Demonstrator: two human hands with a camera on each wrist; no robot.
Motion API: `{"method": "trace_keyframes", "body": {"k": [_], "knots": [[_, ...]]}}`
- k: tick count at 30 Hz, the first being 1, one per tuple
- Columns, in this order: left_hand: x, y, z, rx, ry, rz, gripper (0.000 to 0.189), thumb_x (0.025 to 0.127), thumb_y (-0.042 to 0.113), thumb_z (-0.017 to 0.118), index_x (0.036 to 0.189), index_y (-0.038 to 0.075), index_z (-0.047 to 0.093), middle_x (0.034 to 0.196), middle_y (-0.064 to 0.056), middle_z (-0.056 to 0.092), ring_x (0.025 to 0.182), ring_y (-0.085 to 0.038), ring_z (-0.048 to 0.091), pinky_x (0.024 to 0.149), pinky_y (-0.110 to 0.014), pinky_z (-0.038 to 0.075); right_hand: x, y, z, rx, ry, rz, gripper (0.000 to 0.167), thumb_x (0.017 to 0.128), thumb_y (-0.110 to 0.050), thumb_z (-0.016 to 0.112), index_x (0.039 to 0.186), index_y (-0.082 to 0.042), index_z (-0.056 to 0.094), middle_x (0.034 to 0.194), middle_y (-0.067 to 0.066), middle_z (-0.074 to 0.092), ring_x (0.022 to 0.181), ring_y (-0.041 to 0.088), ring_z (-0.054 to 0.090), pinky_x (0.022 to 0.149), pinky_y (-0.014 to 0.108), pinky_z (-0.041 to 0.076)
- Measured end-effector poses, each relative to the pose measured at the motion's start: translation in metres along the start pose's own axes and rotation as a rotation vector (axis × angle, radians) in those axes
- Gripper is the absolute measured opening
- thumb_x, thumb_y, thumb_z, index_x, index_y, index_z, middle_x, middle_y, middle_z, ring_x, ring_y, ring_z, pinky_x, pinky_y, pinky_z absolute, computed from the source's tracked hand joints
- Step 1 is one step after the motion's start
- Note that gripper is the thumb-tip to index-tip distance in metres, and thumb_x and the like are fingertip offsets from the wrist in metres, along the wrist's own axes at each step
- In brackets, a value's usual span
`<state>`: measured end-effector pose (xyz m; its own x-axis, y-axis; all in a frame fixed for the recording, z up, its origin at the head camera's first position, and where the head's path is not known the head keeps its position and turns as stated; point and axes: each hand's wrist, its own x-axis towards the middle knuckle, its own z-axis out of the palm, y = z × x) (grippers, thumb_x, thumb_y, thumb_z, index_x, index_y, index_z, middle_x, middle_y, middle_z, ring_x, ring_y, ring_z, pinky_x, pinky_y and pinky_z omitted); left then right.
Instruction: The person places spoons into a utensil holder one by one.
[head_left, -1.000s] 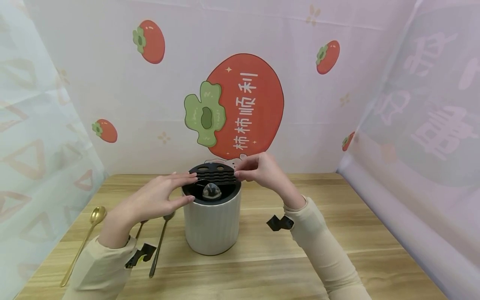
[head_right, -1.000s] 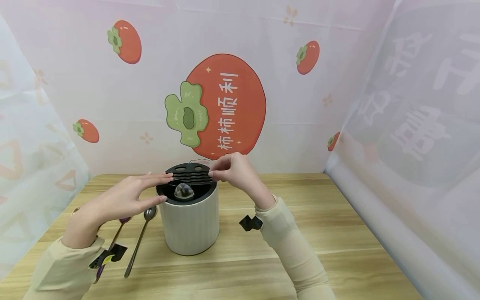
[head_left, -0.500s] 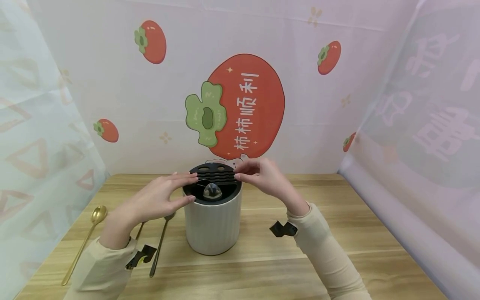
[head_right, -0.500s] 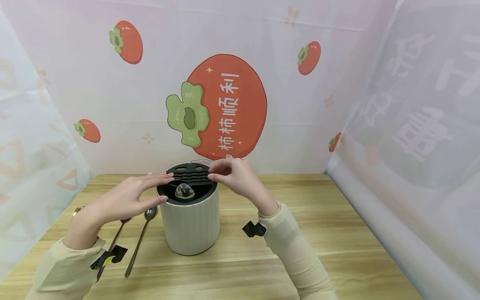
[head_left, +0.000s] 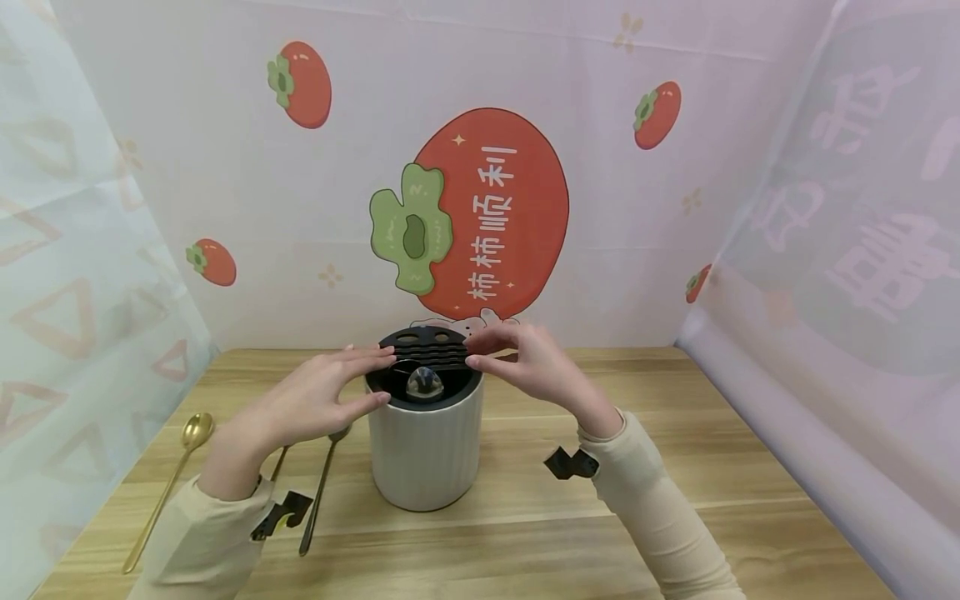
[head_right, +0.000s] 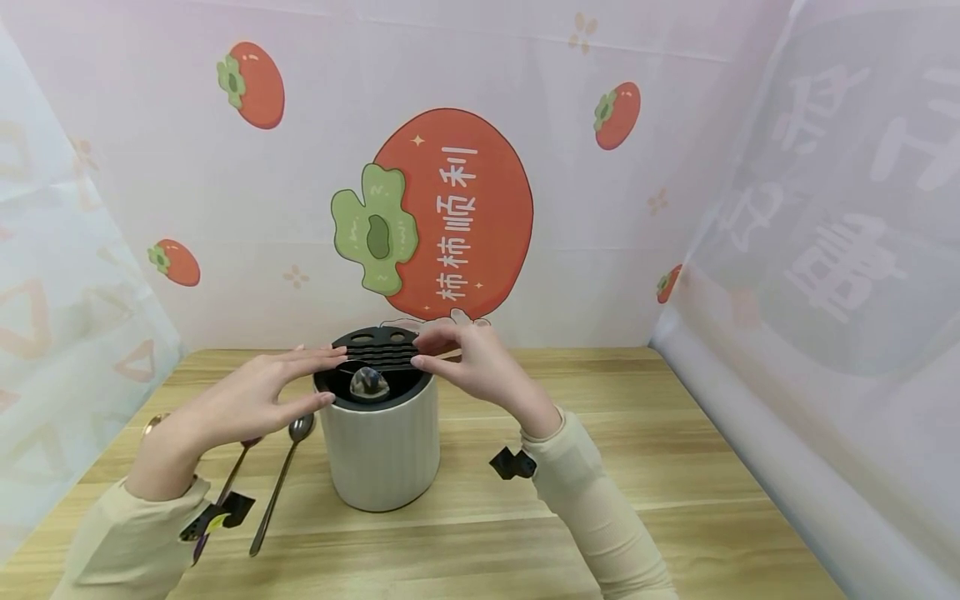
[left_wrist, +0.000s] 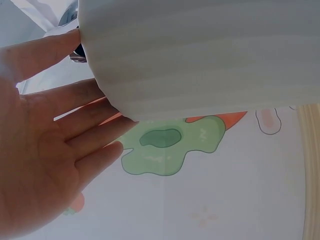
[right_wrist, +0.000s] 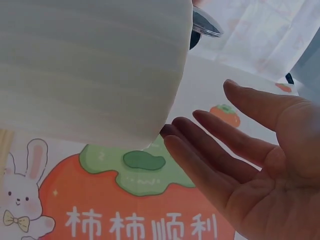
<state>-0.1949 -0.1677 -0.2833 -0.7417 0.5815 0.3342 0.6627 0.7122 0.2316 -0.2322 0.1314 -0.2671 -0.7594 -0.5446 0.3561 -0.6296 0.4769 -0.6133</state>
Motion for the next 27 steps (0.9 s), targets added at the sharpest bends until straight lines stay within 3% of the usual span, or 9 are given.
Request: {"method": "trace_keyframes", "body": {"k": [5, 9, 18, 27], "knots": [[-0.0004, 0.0004, 0.0001, 0.000, 0.003, 0.000, 0.050, 0.094, 0.037, 0.057, 0.135, 0.008, 0.053, 0.138, -0.013, 0.052, 0.128, -0.036, 0.048, 0.110, -0.050, 0.033, -0.0018, 0.0007, 0.0028, 0.047, -0.003, -0.040, 0.030, 0.086, -0.023, 0.070, 0.110, -0.005, 0.069, 0.109, 0.006, 0.069, 0.102, 0.015, 0.066, 0.085, 0.026, 0.055], [-0.0012, 0.0004, -0.0003, -0.012, -0.004, -0.010, 0.051, 0.094, 0.037, 0.056, 0.136, 0.008, 0.053, 0.139, -0.013, 0.052, 0.129, -0.036, 0.047, 0.110, -0.050, 0.033, -0.0035, 0.0007, 0.0041, 0.013, -0.016, -0.101, 0.031, 0.086, -0.022, 0.071, 0.111, -0.005, 0.068, 0.109, 0.008, 0.068, 0.106, 0.021, 0.064, 0.090, 0.034, 0.054], [-0.0006, 0.0001, -0.0004, -0.004, -0.001, 0.002, 0.051, 0.094, 0.038, 0.056, 0.136, 0.008, 0.052, 0.139, -0.012, 0.052, 0.129, -0.035, 0.047, 0.110, -0.050, 0.033, -0.0028, -0.0010, 0.0058, -0.152, -0.072, -0.231, 0.033, 0.085, -0.028, 0.072, 0.114, -0.011, 0.068, 0.111, -0.001, 0.069, 0.107, 0.012, 0.063, 0.095, 0.030, 0.050], [-0.0012, -0.0009, 0.0005, -0.001, -0.002, -0.005, 0.050, 0.094, 0.038, 0.056, 0.136, 0.009, 0.053, 0.139, -0.014, 0.051, 0.129, -0.036, 0.047, 0.110, -0.051, 0.033, -0.0011, -0.0025, 0.0105, -0.262, -0.140, -0.266, 0.041, 0.084, -0.033, 0.072, 0.120, -0.013, 0.066, 0.117, -0.004, 0.067, 0.112, 0.007, 0.060, 0.096, 0.026, 0.048]]}}
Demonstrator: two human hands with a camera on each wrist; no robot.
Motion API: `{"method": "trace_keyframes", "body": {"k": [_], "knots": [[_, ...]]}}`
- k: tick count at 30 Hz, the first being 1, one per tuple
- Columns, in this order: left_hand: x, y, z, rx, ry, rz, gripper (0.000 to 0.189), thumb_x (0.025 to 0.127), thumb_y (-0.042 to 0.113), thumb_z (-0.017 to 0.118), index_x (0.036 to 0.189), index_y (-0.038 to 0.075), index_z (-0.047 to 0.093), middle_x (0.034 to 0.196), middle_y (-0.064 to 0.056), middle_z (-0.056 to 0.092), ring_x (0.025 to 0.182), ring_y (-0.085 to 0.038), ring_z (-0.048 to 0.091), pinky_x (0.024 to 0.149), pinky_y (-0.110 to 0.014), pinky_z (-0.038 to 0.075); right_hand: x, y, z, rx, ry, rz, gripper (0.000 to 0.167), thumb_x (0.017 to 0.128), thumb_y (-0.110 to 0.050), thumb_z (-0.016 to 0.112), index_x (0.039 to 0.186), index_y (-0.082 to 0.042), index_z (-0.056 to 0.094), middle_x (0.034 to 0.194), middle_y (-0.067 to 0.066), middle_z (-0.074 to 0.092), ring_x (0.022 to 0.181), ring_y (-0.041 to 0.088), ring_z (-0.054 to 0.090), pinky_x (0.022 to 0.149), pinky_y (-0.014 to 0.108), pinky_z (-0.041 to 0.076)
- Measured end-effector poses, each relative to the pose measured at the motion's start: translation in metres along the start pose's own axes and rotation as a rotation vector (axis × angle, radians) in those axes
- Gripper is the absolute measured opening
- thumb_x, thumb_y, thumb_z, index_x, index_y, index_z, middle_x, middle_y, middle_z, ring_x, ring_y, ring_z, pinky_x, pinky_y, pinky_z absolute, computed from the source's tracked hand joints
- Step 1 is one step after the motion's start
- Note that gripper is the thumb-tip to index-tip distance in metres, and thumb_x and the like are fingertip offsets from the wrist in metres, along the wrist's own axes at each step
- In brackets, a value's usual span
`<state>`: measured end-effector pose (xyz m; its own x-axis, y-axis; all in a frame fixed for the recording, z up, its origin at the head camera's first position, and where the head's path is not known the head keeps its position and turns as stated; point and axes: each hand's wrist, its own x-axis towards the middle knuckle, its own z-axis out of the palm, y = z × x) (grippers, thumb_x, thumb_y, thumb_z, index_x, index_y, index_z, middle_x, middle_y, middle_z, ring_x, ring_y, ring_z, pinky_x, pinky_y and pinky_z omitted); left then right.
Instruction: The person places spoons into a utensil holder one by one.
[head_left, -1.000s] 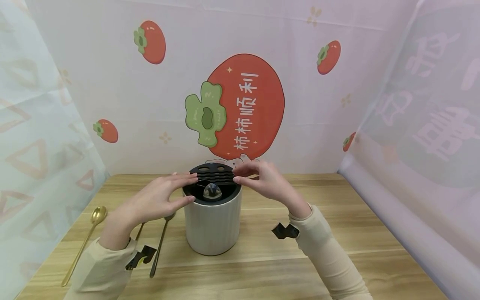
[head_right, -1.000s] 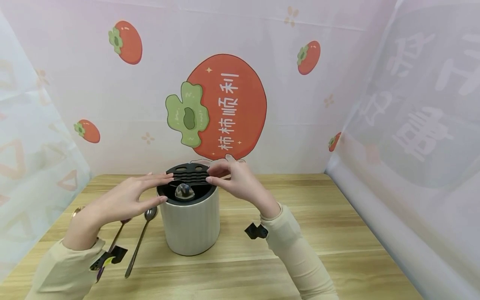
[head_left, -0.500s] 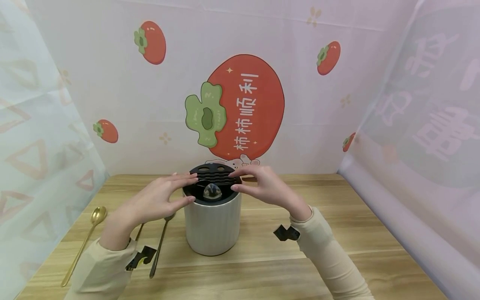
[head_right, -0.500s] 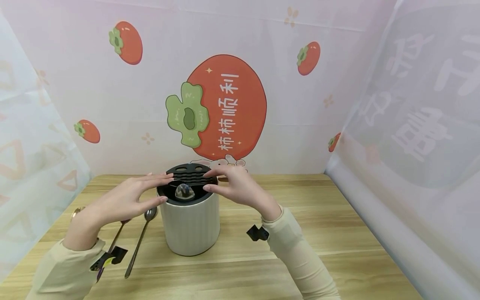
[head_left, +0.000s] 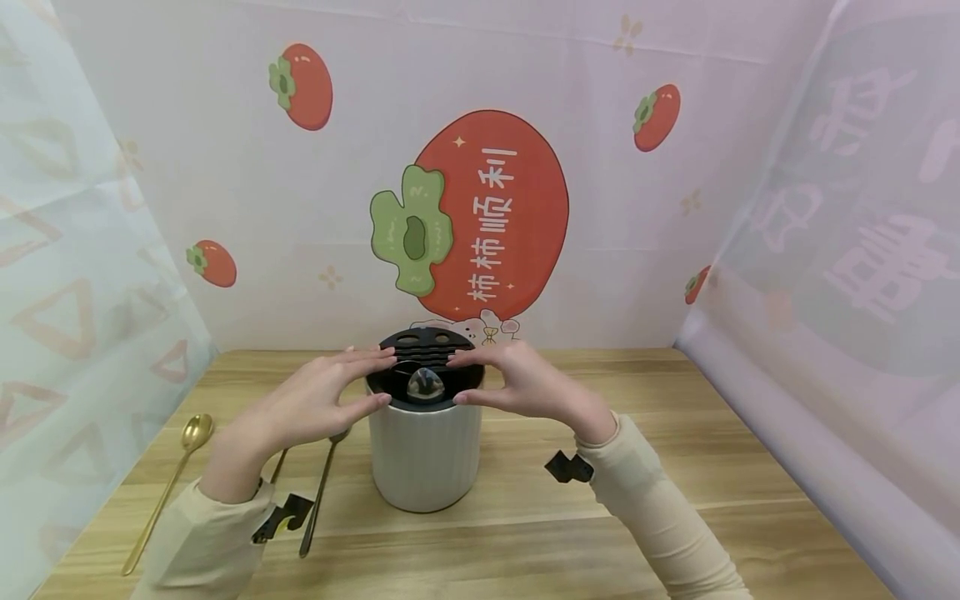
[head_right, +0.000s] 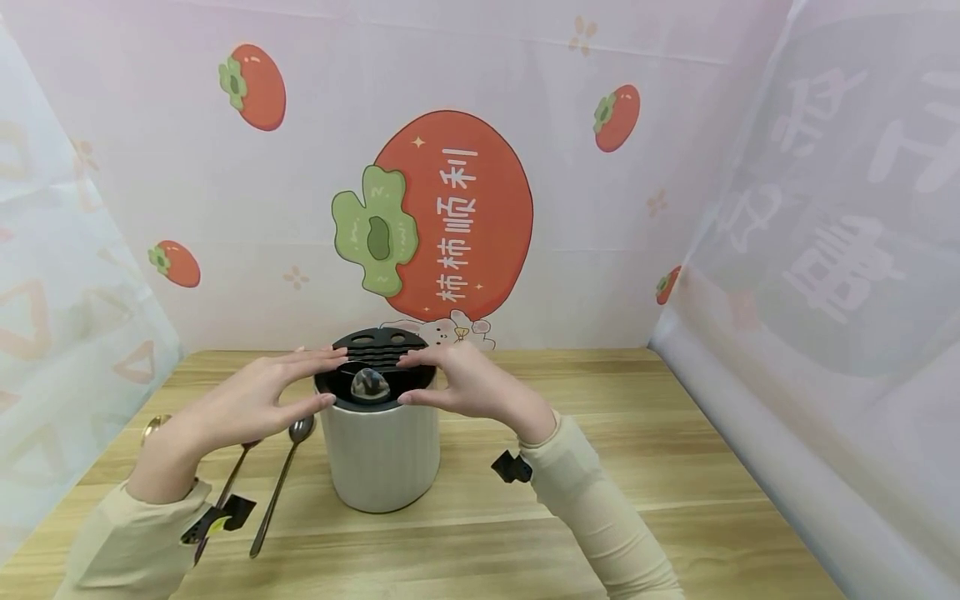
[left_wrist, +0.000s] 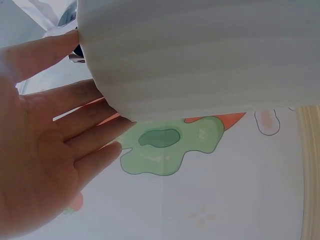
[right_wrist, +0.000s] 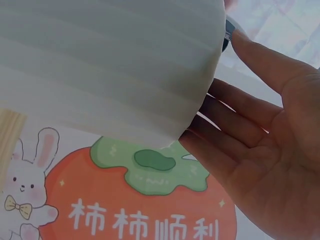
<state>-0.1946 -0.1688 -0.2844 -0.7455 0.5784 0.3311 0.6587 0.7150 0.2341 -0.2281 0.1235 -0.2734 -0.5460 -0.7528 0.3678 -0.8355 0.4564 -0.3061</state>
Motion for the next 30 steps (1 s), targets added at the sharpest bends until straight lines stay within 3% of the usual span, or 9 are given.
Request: {"method": "trace_keyframes", "body": {"k": [16, 30], "knots": [[-0.0004, 0.0002, 0.0011, -0.004, 0.014, 0.001, 0.050, 0.094, 0.036, 0.056, 0.136, 0.008, 0.053, 0.139, -0.014, 0.051, 0.130, -0.034, 0.046, 0.111, -0.050, 0.032, 0.0040, 0.0013, -0.0013, -0.051, -0.068, 0.020, 0.046, 0.084, -0.038, 0.070, 0.124, -0.014, 0.064, 0.121, -0.003, 0.066, 0.115, 0.007, 0.059, 0.096, 0.026, 0.049], [-0.0022, 0.0017, 0.0017, 0.004, 0.020, -0.018, 0.051, 0.094, 0.040, 0.056, 0.136, 0.010, 0.053, 0.140, -0.012, 0.050, 0.131, -0.035, 0.045, 0.108, -0.051, 0.035, 0.0030, 0.0040, -0.0006, -0.043, -0.049, 0.016, 0.046, 0.082, -0.038, 0.072, 0.123, -0.016, 0.065, 0.120, -0.005, 0.066, 0.108, 0.004, 0.062, 0.087, 0.024, 0.051]]}}
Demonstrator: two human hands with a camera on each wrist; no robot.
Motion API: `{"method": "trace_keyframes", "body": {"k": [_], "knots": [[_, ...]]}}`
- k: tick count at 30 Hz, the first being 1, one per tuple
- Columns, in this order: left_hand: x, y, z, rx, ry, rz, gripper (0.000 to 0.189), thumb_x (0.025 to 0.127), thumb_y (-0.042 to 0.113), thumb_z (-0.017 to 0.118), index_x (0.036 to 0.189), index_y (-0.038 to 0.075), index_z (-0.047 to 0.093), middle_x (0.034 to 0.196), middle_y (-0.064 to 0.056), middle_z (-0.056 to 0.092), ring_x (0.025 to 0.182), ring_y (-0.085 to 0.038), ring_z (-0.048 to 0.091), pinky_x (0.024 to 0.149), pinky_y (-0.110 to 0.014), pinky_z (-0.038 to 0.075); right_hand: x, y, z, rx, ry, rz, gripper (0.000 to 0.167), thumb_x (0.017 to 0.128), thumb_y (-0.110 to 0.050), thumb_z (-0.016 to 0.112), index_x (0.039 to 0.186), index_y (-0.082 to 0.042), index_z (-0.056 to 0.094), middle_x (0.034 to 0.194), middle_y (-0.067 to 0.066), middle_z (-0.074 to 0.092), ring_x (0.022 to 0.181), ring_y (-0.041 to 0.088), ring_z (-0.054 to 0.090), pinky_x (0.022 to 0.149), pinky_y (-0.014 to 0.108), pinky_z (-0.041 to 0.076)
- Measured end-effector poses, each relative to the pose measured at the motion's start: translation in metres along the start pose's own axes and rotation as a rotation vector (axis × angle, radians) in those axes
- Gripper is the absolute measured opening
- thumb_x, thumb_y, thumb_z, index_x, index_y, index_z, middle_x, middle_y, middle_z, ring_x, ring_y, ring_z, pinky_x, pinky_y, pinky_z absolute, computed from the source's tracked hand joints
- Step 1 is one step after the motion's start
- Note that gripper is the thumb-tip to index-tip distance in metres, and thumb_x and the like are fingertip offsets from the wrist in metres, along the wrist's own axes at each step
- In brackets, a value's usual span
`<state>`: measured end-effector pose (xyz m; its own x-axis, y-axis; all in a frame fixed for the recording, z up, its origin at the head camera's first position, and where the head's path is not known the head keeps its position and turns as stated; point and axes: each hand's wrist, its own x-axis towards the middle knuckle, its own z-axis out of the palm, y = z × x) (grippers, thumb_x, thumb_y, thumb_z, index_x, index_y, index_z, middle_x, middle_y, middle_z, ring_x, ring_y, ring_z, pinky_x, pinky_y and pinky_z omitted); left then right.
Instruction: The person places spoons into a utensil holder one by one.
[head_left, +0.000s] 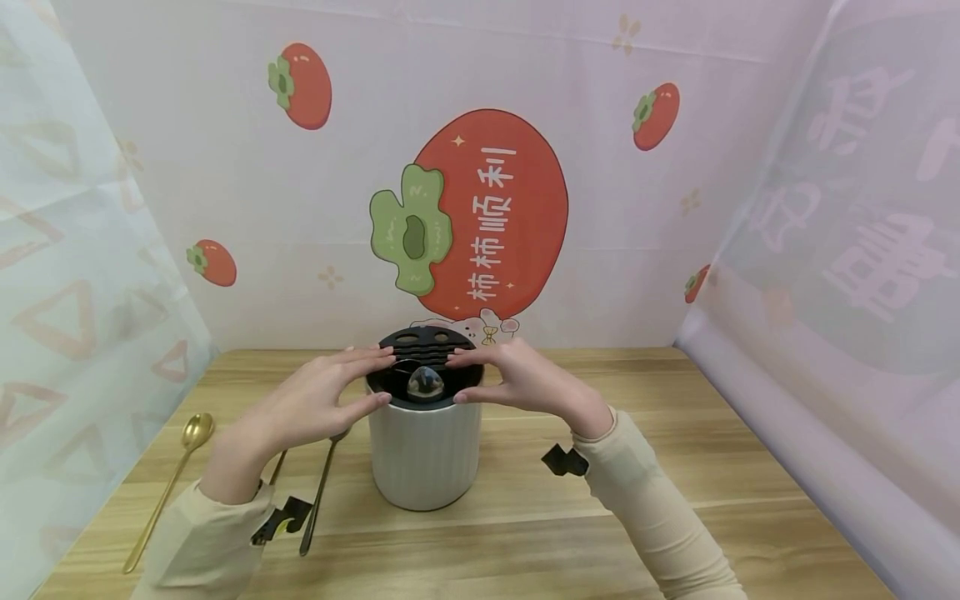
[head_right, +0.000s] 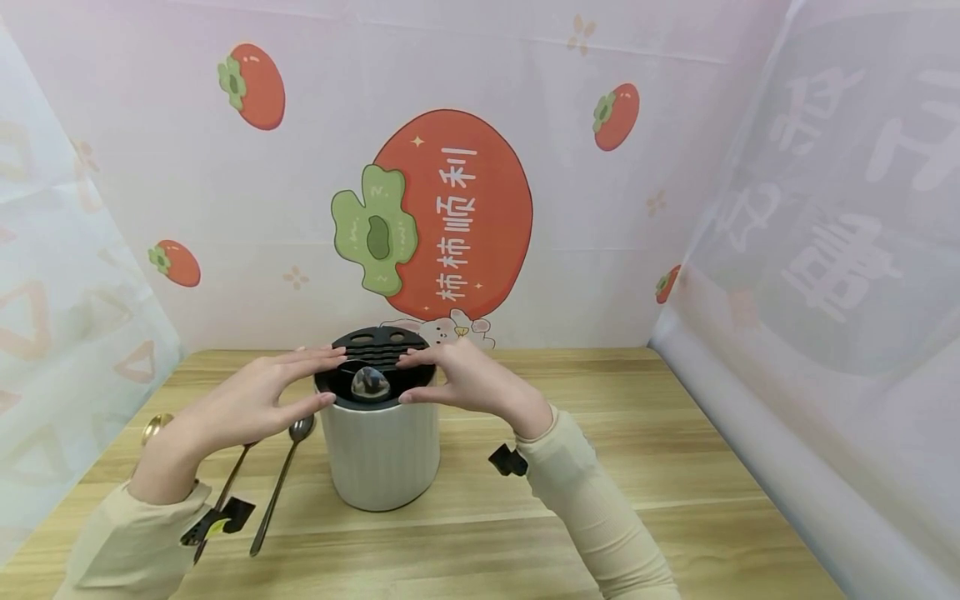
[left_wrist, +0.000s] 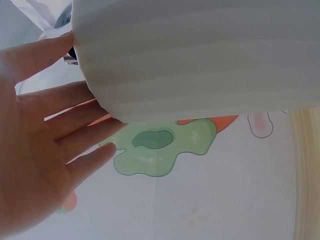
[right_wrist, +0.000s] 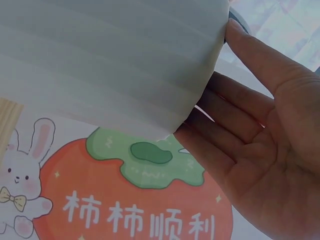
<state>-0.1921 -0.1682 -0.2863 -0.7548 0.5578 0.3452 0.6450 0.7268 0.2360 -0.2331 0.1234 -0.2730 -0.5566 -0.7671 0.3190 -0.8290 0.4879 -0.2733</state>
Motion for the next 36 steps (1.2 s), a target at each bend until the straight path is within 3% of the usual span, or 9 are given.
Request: {"method": "trace_keyframes", "body": {"k": [5, 9, 12, 19, 22, 23, 29, 32, 36], "knots": [[-0.003, -0.001, 0.004, -0.004, 0.097, 0.007, 0.049, 0.091, 0.039, 0.062, 0.131, 0.011, 0.057, 0.135, -0.009, 0.055, 0.126, -0.029, 0.051, 0.104, -0.049, 0.042, 0.000, 0.002, 0.000, 0.028, 0.001, 0.011, 0.045, 0.082, -0.037, 0.073, 0.122, -0.018, 0.065, 0.121, -0.006, 0.066, 0.105, 0.002, 0.062, 0.082, 0.022, 0.051], [-0.006, -0.004, 0.010, -0.011, 0.257, 0.038, 0.039, 0.088, 0.030, 0.068, 0.122, 0.012, 0.064, 0.123, -0.004, 0.063, 0.116, -0.024, 0.058, 0.096, -0.043, 0.048, 0.000, 0.001, 0.000, 0.038, -0.004, 0.025, 0.045, 0.082, -0.037, 0.073, 0.123, -0.018, 0.065, 0.121, -0.005, 0.066, 0.074, -0.002, 0.060, 0.074, 0.020, 0.047], [-0.008, -0.007, 0.013, -0.008, 0.391, 0.071, 0.029, 0.084, 0.020, 0.072, 0.112, 0.011, 0.068, 0.112, -0.001, 0.066, 0.107, -0.020, 0.061, 0.089, -0.038, 0.050, 0.000, 0.001, 0.000, 0.041, -0.008, 0.026, 0.046, 0.083, -0.038, 0.072, 0.123, -0.017, 0.065, 0.122, -0.003, 0.065, 0.049, -0.002, 0.041, 0.067, 0.021, 0.043], [-0.013, -0.013, 0.020, 0.020, 0.638, 0.085, 0.016, 0.077, 0.006, 0.075, 0.092, 0.006, 0.069, 0.089, -0.003, 0.067, 0.085, -0.018, 0.060, 0.072, -0.027, 0.047, 0.000, -0.001, -0.001, 0.053, -0.012, 0.034, 0.046, 0.083, -0.038, 0.072, 0.123, -0.017, 0.065, 0.123, -0.002, 0.065, 0.046, -0.004, 0.029, 0.063, 0.020, 0.039], [-0.015, -0.015, 0.024, 0.040, 0.720, 0.051, 0.013, 0.075, 0.003, 0.075, 0.085, 0.005, 0.067, 0.082, -0.004, 0.065, 0.076, -0.017, 0.059, 0.064, -0.023, 0.045, -0.001, -0.001, -0.001, 0.053, -0.010, 0.037, 0.046, 0.082, -0.038, 0.072, 0.123, -0.018, 0.065, 0.123, -0.002, 0.065, 0.045, 0.000, 0.019, 0.059, 0.021, 0.037], [-0.016, -0.017, 0.026, 0.045, 0.742, 0.035, 0.014, 0.074, 0.002, 0.075, 0.084, 0.004, 0.066, 0.081, -0.004, 0.065, 0.074, -0.017, 0.058, 0.062, -0.022, 0.045, -0.001, -0.001, -0.001, 0.054, -0.009, 0.037, 0.046, 0.082, -0.038, 0.072, 0.123, -0.018, 0.065, 0.123, -0.002, 0.065, 0.044, -0.002, 0.022, 0.061, 0.022, 0.039], [-0.022, -0.031, 0.042, 0.060, 0.762, -0.104, 0.017, 0.074, 0.004, 0.077, 0.081, 0.003, 0.062, 0.078, -0.007, 0.063, 0.069, -0.019, 0.057, 0.057, -0.025, 0.044, -0.001, 0.000, 0.000, 0.056, -0.004, 0.036, 0.045, 0.082, -0.037, 0.072, 0.123, -0.018, 0.065, 0.122, -0.003, 0.065, 0.052, -0.002, 0.046, 0.070, 0.023, 0.045], [-0.025, -0.038, 0.052, 0.077, 0.708, -0.167, 0.019, 0.074, 0.007, 0.078, 0.080, 0.003, 0.061, 0.077, -0.007, 0.062, 0.067, -0.020, 0.057, 0.056, -0.031, 0.047, -0.001, 0.000, 0.000, 0.058, -0.005, 0.035, 0.046, 0.082, -0.038, 0.072, 0.123, -0.018, 0.065, 0.123, -0.003, 0.065, 0.049, -0.001, 0.045, 0.068, 0.021, 0.044], [-0.029, -0.046, 0.064, 0.083, 0.589, -0.252, 0.018, 0.075, 0.010, 0.077, 0.081, 0.005, 0.061, 0.077, -0.006, 0.060, 0.065, -0.020, 0.057, 0.054, -0.033, 0.047, -0.001, 0.000, 0.000, 0.061, -0.007, 0.039, 0.046, 0.082, -0.038, 0.072, 0.123, -0.018, 0.065, 0.123, -0.003, 0.065, 0.044, 0.000, 0.043, 0.065, 0.020, 0.042]]}}
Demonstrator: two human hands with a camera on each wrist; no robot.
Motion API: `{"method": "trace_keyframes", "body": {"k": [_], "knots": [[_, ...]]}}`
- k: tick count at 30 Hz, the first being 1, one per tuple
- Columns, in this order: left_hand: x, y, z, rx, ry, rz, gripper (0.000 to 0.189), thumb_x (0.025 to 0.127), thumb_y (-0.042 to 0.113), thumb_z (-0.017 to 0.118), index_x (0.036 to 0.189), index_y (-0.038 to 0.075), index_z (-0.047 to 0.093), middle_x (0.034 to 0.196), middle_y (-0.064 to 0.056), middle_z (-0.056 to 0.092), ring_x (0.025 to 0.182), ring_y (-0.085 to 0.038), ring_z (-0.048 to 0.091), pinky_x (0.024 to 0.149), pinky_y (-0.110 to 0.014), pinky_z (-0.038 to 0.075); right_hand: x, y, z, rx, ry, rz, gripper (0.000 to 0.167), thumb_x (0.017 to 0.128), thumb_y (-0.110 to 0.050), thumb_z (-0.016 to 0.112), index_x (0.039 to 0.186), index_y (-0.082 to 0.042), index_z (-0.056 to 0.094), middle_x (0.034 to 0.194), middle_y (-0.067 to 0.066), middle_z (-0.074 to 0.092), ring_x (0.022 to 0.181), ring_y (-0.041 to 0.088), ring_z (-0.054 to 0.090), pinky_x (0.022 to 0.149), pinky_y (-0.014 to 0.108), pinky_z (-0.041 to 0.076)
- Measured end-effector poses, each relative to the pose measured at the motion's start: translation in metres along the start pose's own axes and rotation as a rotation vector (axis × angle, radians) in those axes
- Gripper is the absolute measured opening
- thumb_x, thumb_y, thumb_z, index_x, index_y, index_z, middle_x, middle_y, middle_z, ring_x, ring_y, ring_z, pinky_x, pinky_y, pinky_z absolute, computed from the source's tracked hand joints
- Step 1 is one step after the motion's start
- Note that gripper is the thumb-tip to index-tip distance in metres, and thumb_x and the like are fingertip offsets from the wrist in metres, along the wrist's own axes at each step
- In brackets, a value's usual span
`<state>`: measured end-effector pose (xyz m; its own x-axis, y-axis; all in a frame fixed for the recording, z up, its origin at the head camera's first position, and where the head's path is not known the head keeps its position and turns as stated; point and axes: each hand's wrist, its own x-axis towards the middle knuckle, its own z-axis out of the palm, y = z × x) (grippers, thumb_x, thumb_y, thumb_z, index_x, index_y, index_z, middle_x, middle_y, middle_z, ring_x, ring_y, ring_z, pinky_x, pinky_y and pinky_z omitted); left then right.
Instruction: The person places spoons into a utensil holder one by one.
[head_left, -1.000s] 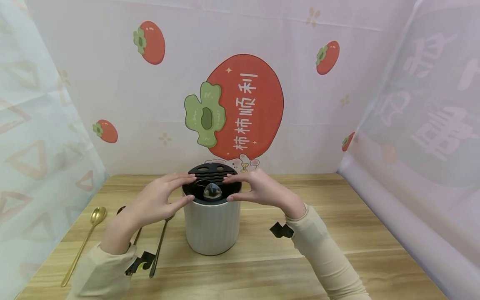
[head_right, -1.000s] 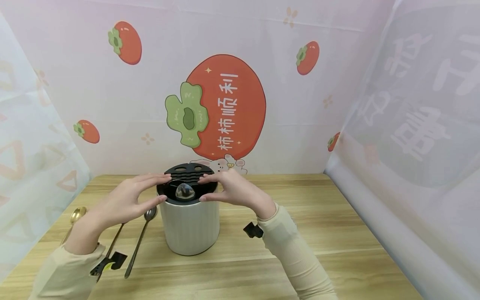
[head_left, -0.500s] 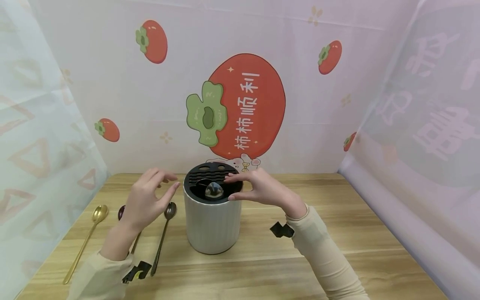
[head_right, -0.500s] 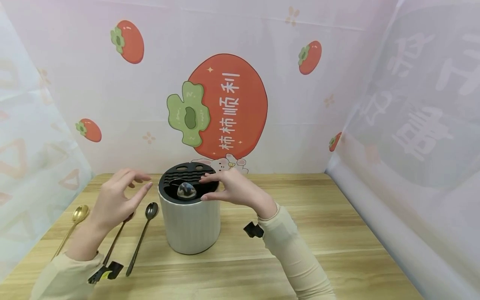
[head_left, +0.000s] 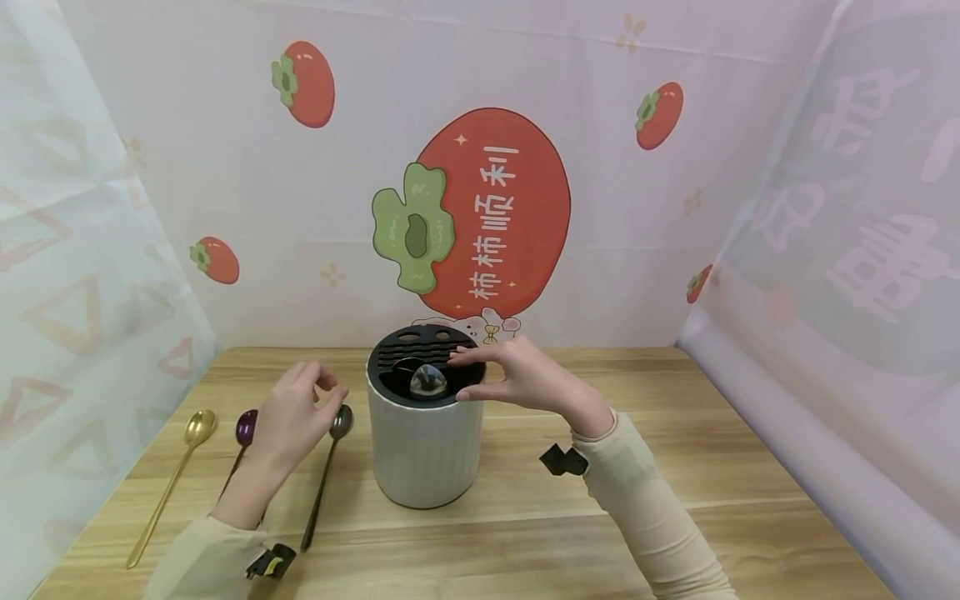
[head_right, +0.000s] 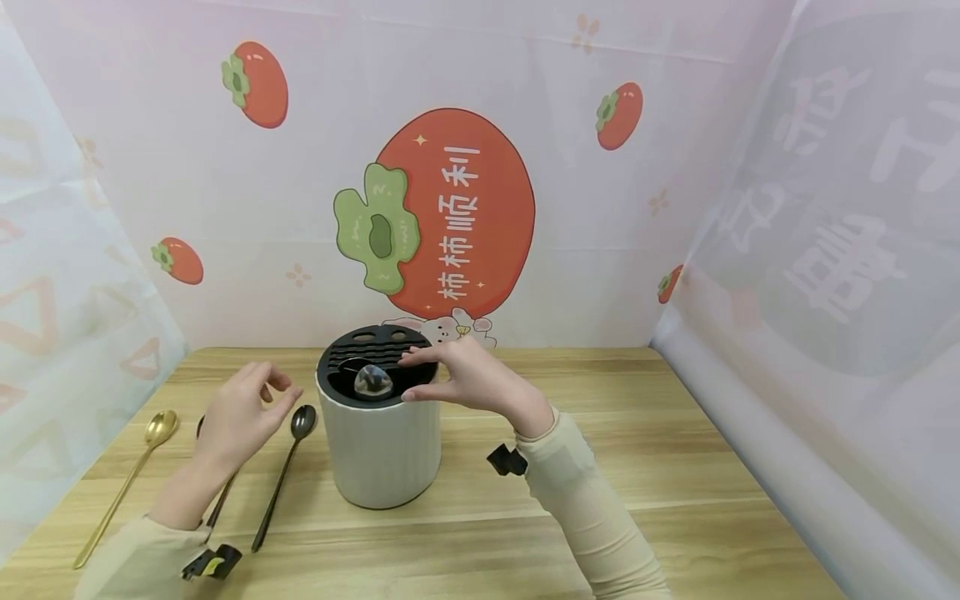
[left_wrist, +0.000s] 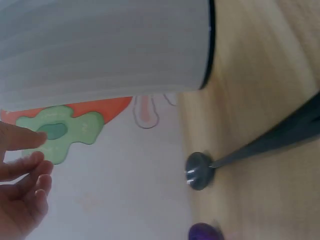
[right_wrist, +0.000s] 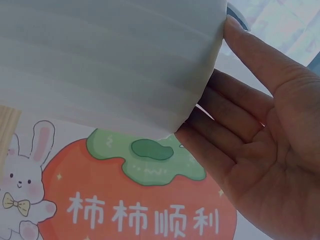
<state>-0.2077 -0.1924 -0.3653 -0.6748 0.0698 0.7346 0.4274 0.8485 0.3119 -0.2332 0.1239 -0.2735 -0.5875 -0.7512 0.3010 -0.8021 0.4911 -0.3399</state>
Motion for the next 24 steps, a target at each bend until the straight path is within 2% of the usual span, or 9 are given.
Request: {"method": "trace_keyframes", "body": {"k": [7, 12, 18, 22, 24], "knots": [[-0.009, -0.009, 0.010, 0.065, -0.185, -0.122, 0.018, 0.075, 0.012, 0.076, 0.079, 0.006, 0.060, 0.078, -0.008, 0.060, 0.063, -0.020, 0.056, 0.051, -0.029, 0.043, 0.000, 0.000, 0.001, 0.004, 0.004, 0.003, 0.046, 0.082, -0.038, 0.072, 0.123, -0.018, 0.065, 0.123, -0.003, 0.065, 0.050, 0.000, 0.046, 0.067, 0.022, 0.042], [-0.012, -0.013, 0.012, 0.099, -0.276, -0.202, 0.020, 0.073, 0.012, 0.077, 0.080, 0.006, 0.059, 0.078, -0.009, 0.060, 0.064, -0.022, 0.057, 0.050, -0.031, 0.042, 0.000, 0.001, 0.001, 0.005, 0.003, 0.006, 0.045, 0.083, -0.038, 0.072, 0.123, -0.018, 0.065, 0.123, -0.003, 0.065, 0.043, 0.000, 0.039, 0.061, 0.021, 0.038], [-0.017, -0.015, 0.011, 0.125, -0.368, -0.284, 0.020, 0.075, 0.012, 0.076, 0.082, 0.003, 0.059, 0.079, -0.011, 0.059, 0.065, -0.023, 0.055, 0.051, -0.032, 0.043, 0.000, 0.001, 0.000, 0.006, 0.000, 0.019, 0.046, 0.082, -0.038, 0.072, 0.123, -0.019, 0.065, 0.124, -0.004, 0.065, 0.042, 0.001, 0.041, 0.062, 0.020, 0.038], [-0.019, -0.017, 0.011, 0.138, -0.434, -0.323, 0.020, 0.076, 0.011, 0.075, 0.082, 0.001, 0.059, 0.078, -0.013, 0.059, 0.066, -0.024, 0.055, 0.052, -0.034, 0.044, 0.000, 0.001, 0.000, 0.006, -0.002, 0.020, 0.046, 0.082, -0.039, 0.072, 0.123, -0.019, 0.065, 0.123, -0.004, 0.065, 0.039, 0.002, 0.035, 0.059, 0.020, 0.037], [-0.019, -0.019, 0.012, 0.148, -0.476, -0.345, 0.020, 0.076, 0.012, 0.074, 0.082, 0.001, 0.059, 0.079, -0.014, 0.060, 0.067, -0.025, 0.056, 0.052, -0.035, 0.045, 0.000, 0.001, 0.000, 0.007, -0.002, 0.016, 0.045, 0.082, -0.038, 0.072, 0.123, -0.019, 0.065, 0.123, -0.004, 0.065, 0.042, 0.001, 0.038, 0.061, 0.020, 0.039]]}}
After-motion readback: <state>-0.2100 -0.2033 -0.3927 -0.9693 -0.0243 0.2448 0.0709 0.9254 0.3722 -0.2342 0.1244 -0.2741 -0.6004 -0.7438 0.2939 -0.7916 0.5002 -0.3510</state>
